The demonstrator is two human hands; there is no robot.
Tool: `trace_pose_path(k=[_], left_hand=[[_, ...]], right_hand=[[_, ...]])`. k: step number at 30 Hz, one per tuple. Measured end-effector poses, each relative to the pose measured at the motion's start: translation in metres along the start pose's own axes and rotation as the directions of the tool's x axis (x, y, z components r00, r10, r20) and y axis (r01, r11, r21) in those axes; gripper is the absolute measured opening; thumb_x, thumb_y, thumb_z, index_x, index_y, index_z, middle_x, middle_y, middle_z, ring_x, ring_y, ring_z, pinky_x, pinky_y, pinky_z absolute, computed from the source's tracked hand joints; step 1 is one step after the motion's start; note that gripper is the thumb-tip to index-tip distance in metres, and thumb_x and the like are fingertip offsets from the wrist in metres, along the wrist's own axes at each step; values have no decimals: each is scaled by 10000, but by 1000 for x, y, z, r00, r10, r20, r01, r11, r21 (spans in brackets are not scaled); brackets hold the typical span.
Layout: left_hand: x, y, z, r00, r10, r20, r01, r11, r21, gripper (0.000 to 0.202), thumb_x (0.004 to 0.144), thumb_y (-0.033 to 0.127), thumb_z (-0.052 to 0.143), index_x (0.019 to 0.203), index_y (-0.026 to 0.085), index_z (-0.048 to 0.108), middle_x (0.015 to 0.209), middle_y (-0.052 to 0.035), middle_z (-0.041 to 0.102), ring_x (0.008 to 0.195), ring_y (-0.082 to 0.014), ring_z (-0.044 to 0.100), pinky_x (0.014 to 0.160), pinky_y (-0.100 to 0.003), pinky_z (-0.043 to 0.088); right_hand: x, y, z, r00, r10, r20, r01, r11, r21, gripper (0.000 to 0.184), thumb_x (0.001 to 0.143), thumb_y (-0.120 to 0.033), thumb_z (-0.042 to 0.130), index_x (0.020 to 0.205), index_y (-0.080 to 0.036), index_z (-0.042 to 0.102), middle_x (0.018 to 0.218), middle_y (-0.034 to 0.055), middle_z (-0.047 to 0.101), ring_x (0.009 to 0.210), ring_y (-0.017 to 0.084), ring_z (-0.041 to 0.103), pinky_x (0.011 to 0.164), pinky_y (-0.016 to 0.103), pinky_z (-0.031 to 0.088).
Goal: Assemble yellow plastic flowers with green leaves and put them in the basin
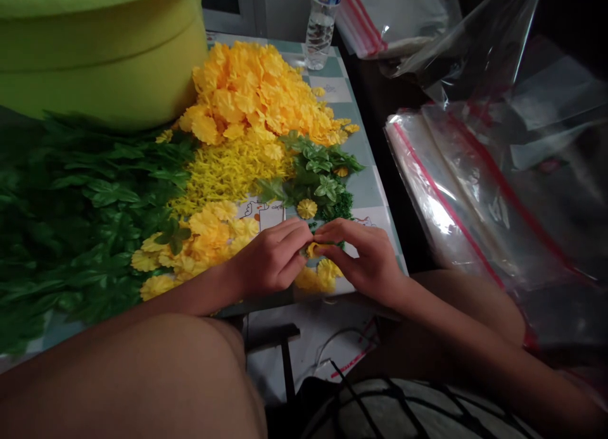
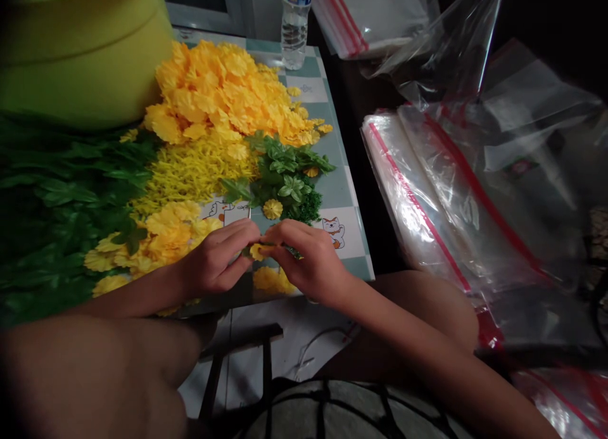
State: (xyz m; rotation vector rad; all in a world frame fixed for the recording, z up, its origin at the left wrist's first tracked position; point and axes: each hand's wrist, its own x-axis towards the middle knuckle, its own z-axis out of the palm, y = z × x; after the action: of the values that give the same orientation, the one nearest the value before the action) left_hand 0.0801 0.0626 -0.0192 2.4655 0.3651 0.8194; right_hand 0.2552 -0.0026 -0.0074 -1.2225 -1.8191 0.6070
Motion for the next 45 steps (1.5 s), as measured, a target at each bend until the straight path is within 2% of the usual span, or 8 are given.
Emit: trace_pose_path(k=[6, 10, 14, 18, 25, 31, 40, 45], left_hand=[[-1, 0, 2, 997, -68, -46, 65, 996, -56, 143, 843, 76, 432, 747, 181, 438, 684, -4, 460, 653, -136, 454, 606, -255, 409], [0, 3, 3, 972, -185, -143, 165, 976, -145, 56, 855, 120, 528, 818, 158, 547, 732, -10, 560, 680, -120, 539, 634, -237, 439], [2, 6, 2, 937, -314, -152, 262, 921, -289, 48, 833, 135, 586, 805, 152, 621, 736, -13, 639, 674, -116, 595, 630, -227, 458], [2, 7, 2, 912, -393, -119, 315, 855, -412, 53, 818, 149, 608, 794, 155, 655, 768, -32, 683, 702, -133, 631, 636, -238, 485], [-2, 5, 0, 927, -359, -105, 262, 823, -504, 65, 816, 131, 613, 797, 144, 674, 788, -48, 692, 731, -134, 647, 655, -228, 496], [-1, 8, -2, 903, -422, -82, 317, 782, -536, 59, 803, 158, 635, 778, 148, 688, 761, -40, 694, 688, -126, 634, 593, -209, 479], [-2, 10, -4, 869, -494, -23, 362, 668, -650, 47, 788, 194, 675, 799, 171, 715, 795, -38, 706, 751, -136, 655, 648, -208, 519], [1, 12, -3, 843, -537, -33, 356, 603, -714, 27, 775, 181, 691, 782, 176, 716, 786, -19, 701, 747, -114, 645, 666, -185, 518]], right_hand=[[0, 2, 2, 983, 185, 19, -186, 966, 180, 72, 805, -163, 653, 866, -187, 623, 811, 32, 680, 748, 155, 632, 653, 270, 497], [0, 1, 2, 971, 237, -18, -224, 941, 255, 58, 790, -174, 671, 834, -187, 637, 785, 28, 676, 724, 155, 632, 647, 282, 498], [1, -2, 3, 964, 258, -67, -232, 935, 268, 75, 772, -125, 669, 791, -189, 636, 771, 22, 679, 714, 150, 638, 640, 275, 499], [-2, -2, 6, 965, 229, -125, -197, 954, 226, 89, 769, -105, 665, 770, -188, 631, 739, 20, 666, 685, 145, 625, 620, 276, 488], [-6, -1, 9, 970, 169, -177, -124, 963, 240, 148, 750, -52, 668, 759, -193, 624, 750, 17, 672, 700, 142, 638, 633, 273, 500], [-6, -2, 9, 979, 67, -191, -25, 976, 214, 212, 735, 13, 645, 768, -195, 624, 751, 19, 677, 700, 136, 648, 623, 257, 508], [-6, -5, 8, 975, -78, -207, 105, 987, 124, 243, 778, 38, 545, 777, -194, 617, 731, 20, 658, 682, 129, 633, 597, 258, 503], [-2, -4, 5, 969, -125, -214, 158, 976, 147, 261, 766, 57, 530, 810, -181, 628, 754, 39, 660, 702, 139, 639, 604, 269, 508]])
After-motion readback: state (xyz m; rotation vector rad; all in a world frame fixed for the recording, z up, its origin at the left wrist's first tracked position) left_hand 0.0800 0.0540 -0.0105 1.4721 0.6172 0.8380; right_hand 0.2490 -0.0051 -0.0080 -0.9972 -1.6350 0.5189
